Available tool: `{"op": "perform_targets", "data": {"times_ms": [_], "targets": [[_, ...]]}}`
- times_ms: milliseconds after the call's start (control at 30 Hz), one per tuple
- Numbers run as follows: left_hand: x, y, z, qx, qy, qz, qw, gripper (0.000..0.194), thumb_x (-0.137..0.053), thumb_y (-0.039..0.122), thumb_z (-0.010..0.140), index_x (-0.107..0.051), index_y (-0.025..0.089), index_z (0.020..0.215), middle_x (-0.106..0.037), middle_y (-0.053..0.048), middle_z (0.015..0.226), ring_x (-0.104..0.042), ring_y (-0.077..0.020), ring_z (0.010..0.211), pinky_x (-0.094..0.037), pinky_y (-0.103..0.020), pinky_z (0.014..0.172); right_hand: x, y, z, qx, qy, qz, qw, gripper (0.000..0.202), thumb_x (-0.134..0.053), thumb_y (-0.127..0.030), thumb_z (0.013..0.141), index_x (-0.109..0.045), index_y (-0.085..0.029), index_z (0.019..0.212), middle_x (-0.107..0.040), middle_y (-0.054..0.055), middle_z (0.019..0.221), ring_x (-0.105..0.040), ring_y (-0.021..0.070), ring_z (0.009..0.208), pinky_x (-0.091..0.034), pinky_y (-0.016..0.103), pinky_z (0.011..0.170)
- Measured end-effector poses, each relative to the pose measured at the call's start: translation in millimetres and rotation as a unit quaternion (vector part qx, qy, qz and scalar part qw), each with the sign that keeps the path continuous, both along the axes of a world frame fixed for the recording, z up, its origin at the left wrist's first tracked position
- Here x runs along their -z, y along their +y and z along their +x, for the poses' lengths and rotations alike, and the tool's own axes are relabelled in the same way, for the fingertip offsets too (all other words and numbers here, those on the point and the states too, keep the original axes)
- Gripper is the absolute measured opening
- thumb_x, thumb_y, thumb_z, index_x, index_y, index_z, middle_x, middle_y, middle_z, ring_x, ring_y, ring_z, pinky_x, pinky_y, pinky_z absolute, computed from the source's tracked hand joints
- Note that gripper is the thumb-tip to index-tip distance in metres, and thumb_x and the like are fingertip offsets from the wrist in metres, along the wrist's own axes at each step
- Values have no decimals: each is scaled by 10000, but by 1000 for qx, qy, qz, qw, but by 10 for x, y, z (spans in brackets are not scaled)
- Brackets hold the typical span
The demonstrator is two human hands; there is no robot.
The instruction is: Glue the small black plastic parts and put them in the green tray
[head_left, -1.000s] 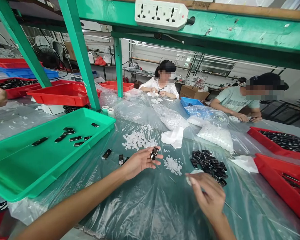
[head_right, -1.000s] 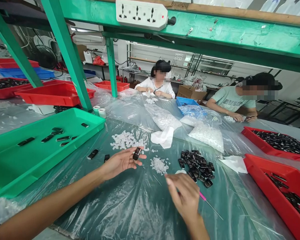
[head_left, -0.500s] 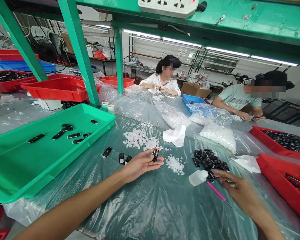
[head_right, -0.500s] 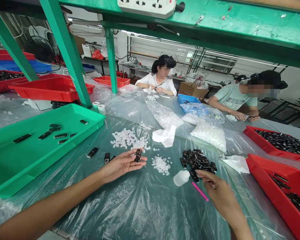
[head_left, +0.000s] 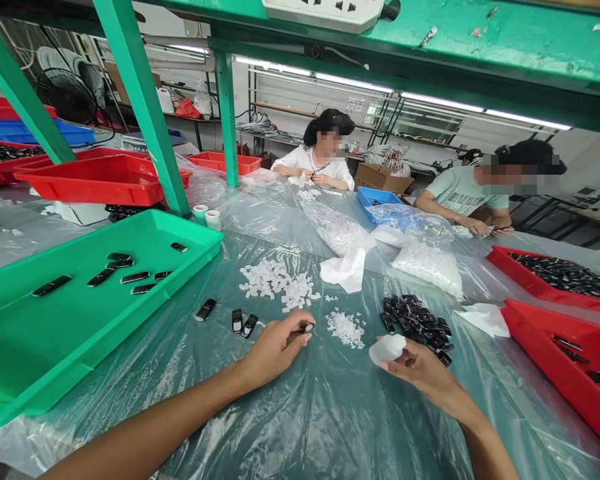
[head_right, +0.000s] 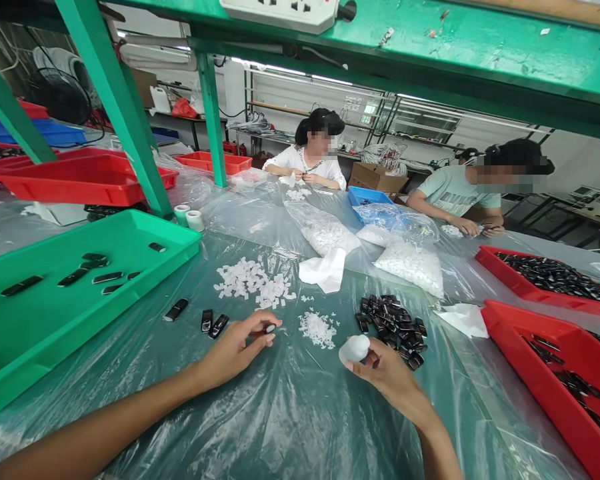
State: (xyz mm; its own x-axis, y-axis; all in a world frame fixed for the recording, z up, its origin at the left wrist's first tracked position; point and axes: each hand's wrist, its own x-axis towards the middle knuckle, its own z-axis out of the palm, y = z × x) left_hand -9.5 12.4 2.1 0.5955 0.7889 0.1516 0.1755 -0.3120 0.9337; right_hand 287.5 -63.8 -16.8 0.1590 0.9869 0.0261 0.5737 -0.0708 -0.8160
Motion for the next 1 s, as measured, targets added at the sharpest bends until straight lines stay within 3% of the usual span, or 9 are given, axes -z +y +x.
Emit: {"op": "perform_targets", "data": {"times_ms": [133, 233, 333, 400, 500, 600, 733, 833, 1000], "targets": [[-7, -8, -13, 2, 60, 66, 996, 220, -420, 263, 886, -532, 237, 1074, -595, -14, 746, -544, -165, 631, -351, -217, 533, -11, 58, -124, -31, 28, -24, 999, 396, -679, -412, 696, -653, -196, 1027, -673, 72, 983, -617, 240, 851, -489, 347, 752], [-3, -5, -11, 11, 80, 74, 994, 228, -425, 263, 888, -536, 243, 1086, -609, -24, 799, -538, -160, 624, -347, -207, 507, -6, 81, -273, -24, 124, -3, 992, 381, -683, -368, 717, -629, -204, 1057, -654, 76, 1074, -595, 252, 969, -446, 370, 865], [19, -15, 8, 14, 72, 60, 995, 228, -446, 270, 883, -537, 256, 1091, -616, -38, 952, -586, -179, 738, -425, -212, 601, -5, 65, -436, -13, 249, 40, 968, 369, -718, -329, 693, -641, -223, 1038, -666, 71, 1065, -601, 255, 978, -428, 387, 890], [61, -12, 25, 8, 64, 39, 997, 217, -460, 294, 879, -531, 261, 1082, -613, -42, 1020, -604, -198, 839, -459, -229, 706, -19, 59, -529, -31, 347, 61, 935, 401, -744, -301, 666, -638, -242, 1048, -658, 66, 1089, -590, 264, 1003, -397, 409, 920], [173, 36, 46, 15, 59, 0, 998, 219, -516, 352, 849, -516, 271, 1053, -597, -41, 1117, -592, -227, 974, -462, -261, 830, -50, 98, -614, -19, 374, 102, 922, 424, -763, -337, 622, -635, -237, 1014, -660, 63, 1076, -568, 278, 1034, -417, 407, 891], [302, 101, 53, 31, 49, -94, 994, 328, -546, 446, 812, -474, 280, 1085, -579, -60, 1183, -595, -262, 1006, -496, -288, 830, -77, 150, -652, -6, 411, 137, 901, 589, -771, -364, 585, -540, -247, 1115, -683, 50, 995, -611, 258, 931, -463, 379, 792], [432, 165, 25, 31, 42, -207, 977, 467, -570, 519, 771, -413, 311, 1158, -545, -58, 1249, -581, -283, 1051, -526, -295, 813, -103, 156, -685, 4, 475, 169, 863, 504, -751, -334, 606, -525, -228, 1044, -690, 42, 903, -610, 221, 855, -456, 299, 684], [500, 207, 13, 41, 34, -211, 976, 479, -609, 493, 755, -427, 312, 1160, -558, -39, 1239, -534, -275, 1122, -513, -287, 858, -92, 148, -690, 0, 531, 171, 830, 396, -707, -319, 657, -555, -190, 999, -662, 36, 788, -567, 158, 700, -405, 236, 585], [537, 221, 38, 35, 27, -169, 985, 418, -644, 465, 731, -531, 290, 1093, -619, -23, 1155, -538, -276, 1117, -519, -275, 855, -27, 167, -684, -11, 639, 140, 756, 280, -540, -428, 776, -578, -163, 856, -528, 4, 696, -412, 88, 536, -318, 208, 493]]}}
